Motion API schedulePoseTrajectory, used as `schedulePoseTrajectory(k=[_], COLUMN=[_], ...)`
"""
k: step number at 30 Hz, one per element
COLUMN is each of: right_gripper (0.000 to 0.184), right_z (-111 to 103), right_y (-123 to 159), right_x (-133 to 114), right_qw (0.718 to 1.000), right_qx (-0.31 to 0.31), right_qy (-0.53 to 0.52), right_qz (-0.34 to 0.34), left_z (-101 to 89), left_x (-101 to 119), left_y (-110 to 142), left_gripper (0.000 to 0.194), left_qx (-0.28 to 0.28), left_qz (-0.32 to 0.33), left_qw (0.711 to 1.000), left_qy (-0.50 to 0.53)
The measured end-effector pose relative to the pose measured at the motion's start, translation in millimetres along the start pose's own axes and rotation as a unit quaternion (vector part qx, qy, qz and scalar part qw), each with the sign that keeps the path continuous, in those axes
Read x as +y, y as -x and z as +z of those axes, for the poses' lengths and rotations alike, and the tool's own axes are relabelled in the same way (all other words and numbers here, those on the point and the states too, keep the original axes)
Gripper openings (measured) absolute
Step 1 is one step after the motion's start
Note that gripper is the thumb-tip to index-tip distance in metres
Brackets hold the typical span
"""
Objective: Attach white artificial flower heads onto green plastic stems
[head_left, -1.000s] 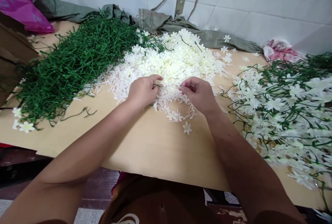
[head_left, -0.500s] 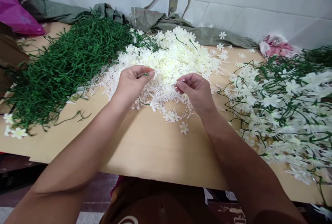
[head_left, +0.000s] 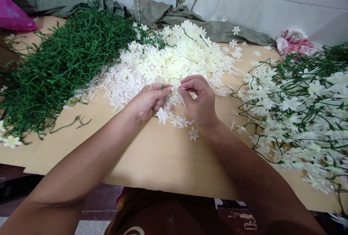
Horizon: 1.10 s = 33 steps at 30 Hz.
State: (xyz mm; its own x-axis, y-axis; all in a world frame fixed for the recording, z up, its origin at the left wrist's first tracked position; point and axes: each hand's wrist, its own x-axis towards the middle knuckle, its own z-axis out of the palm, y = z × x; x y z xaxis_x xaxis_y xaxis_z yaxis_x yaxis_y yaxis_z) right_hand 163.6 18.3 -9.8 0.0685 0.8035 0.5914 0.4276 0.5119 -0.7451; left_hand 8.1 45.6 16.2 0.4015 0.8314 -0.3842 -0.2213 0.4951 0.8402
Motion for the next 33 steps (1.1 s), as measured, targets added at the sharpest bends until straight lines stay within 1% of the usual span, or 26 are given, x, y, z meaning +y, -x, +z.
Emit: schedulePoseTrajectory(k=[3, 5, 10, 17, 25, 30, 33], right_gripper=[0.008, 0.009, 0.01, 0.01, 0.012, 0.014, 0.015], right_z=[-0.1, -0.4, -0.7, -2.1, 0.2, -0.2, -0.1], right_y=[0.0, -0.3, -0.2, -0.7, 0.0, 1.3, 2.2], right_x=[1.9, 2.7, 2.4, -2.9, 3.6, 1.7, 0.6], right_qw=[0.998, 0.997, 0.996, 0.993, 0.984, 0.98, 0.974], right_qx=[-0.004, -0.007, -0.02, -0.04, -0.014, -0.014, -0.012], right_qy=[0.037, 0.05, 0.047, 0.089, 0.12, 0.143, 0.156], right_qz=[-0.045, -0.064, -0.071, -0.071, -0.13, -0.141, -0.165], left_z=[-0.9, -1.2, -0.5, -0.4, 1.2, 0.8, 0.1], left_x=[-1.9, -2.1, -0.6, 0.2, -1.6, -2.8, -3.9], left_y=[-1.6, -1.9, -0.8, -1.3, -1.7, -2.1, -2.5], left_gripper=[0.017, 0.019, 0.023, 0.024, 0.029, 0.026, 0.023], left_qx=[-0.017, -0.022, -0.027, -0.03, -0.018, -0.027, -0.034], left_qz=[-0.014, -0.022, -0.029, -0.03, -0.053, -0.059, -0.054], left_qw=[1.0, 0.999, 0.999, 0.999, 0.998, 0.997, 0.997], left_qy=[0.015, 0.02, 0.023, 0.025, 0.039, 0.047, 0.05])
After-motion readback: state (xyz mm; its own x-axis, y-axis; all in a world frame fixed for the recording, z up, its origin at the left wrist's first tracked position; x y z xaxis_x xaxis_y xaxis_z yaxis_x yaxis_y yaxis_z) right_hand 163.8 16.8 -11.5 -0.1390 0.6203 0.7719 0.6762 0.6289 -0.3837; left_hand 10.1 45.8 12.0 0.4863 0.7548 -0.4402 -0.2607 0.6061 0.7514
